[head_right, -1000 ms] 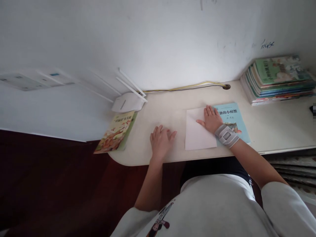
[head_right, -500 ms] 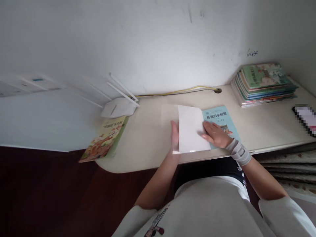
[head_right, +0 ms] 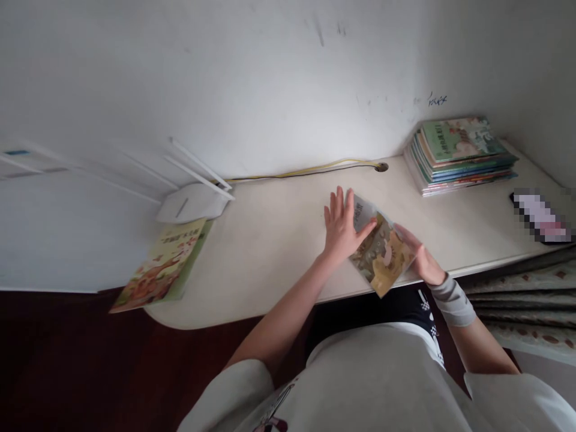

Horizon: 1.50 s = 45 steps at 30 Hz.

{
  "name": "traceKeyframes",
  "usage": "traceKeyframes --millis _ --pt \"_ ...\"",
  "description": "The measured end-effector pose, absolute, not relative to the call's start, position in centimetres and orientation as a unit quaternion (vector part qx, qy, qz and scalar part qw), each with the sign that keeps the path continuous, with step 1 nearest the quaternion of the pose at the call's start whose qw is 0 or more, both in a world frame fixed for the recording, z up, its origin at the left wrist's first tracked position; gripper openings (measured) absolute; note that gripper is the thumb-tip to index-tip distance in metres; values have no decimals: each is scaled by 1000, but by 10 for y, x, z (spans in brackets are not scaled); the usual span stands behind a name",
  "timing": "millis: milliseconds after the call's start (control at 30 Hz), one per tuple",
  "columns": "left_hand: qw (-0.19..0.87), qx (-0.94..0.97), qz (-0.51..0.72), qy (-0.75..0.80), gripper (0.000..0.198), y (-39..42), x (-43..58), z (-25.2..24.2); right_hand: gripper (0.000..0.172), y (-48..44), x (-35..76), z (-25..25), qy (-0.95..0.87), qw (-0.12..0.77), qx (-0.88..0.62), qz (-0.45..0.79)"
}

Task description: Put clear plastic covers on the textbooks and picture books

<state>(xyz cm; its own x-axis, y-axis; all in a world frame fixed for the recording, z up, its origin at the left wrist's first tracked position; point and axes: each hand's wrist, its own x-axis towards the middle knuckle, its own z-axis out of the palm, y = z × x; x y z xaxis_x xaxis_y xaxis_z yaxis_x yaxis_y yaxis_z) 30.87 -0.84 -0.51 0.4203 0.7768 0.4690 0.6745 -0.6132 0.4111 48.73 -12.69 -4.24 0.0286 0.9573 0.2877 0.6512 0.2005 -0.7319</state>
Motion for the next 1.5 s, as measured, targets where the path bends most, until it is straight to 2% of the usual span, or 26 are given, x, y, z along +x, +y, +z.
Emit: traceKeyframes --millis 67,133,167,267,367,467,533,667,800,933,1000,1067,1267,1500 --pt "88 862 250 433 89 4 316 -10 73 -140 494 -40 -623 480 -571 235" --pt "99 875 174 441 93 14 323 -19 66 -150 495 -38 -580 519 -600 183" --pt "101 878 141 446 94 17 325 -23 69 -154 493 -38 -567 511 -632 134" --pt "89 882 94 453 90 18 328 -28 83 -158 487 -44 -552 384 -740 -23" --pt "74 880 98 459 80 16 317 -23 73 -152 487 -51 -557 239 -791 -80" --pt "109 853 107 499 76 20 293 -14 66 -139 499 -49 -544 181 -814 -96" --pt "155 825 105 534 67 27 274 -11 58 -129 512 -45 -541 162 -820 -94" --pt "214 800 100 552 32 41 255 -12 41 -107 532 -39 -541 164 -824 -35" --pt "257 796 128 533 22 50 265 -16 31 -84 539 -38 -547 205 -811 27" --pt "258 788 152 538 13 53 278 -18 15 -67 533 -34 -543 207 -809 89" --pt "252 783 158 547 11 54 279 -18 11 -60 525 -29 -544 185 -815 74" --pt "231 778 158 562 11 55 277 -18 13 -50 515 -24 -557 148 -817 34" --pt "90 765 113 627 16 62 260 -17 24 -8 477 -12 -602 42 -797 -31" --pt "33 763 109 637 20 61 255 -25 25 13 462 -22 -616 34 -786 -37"
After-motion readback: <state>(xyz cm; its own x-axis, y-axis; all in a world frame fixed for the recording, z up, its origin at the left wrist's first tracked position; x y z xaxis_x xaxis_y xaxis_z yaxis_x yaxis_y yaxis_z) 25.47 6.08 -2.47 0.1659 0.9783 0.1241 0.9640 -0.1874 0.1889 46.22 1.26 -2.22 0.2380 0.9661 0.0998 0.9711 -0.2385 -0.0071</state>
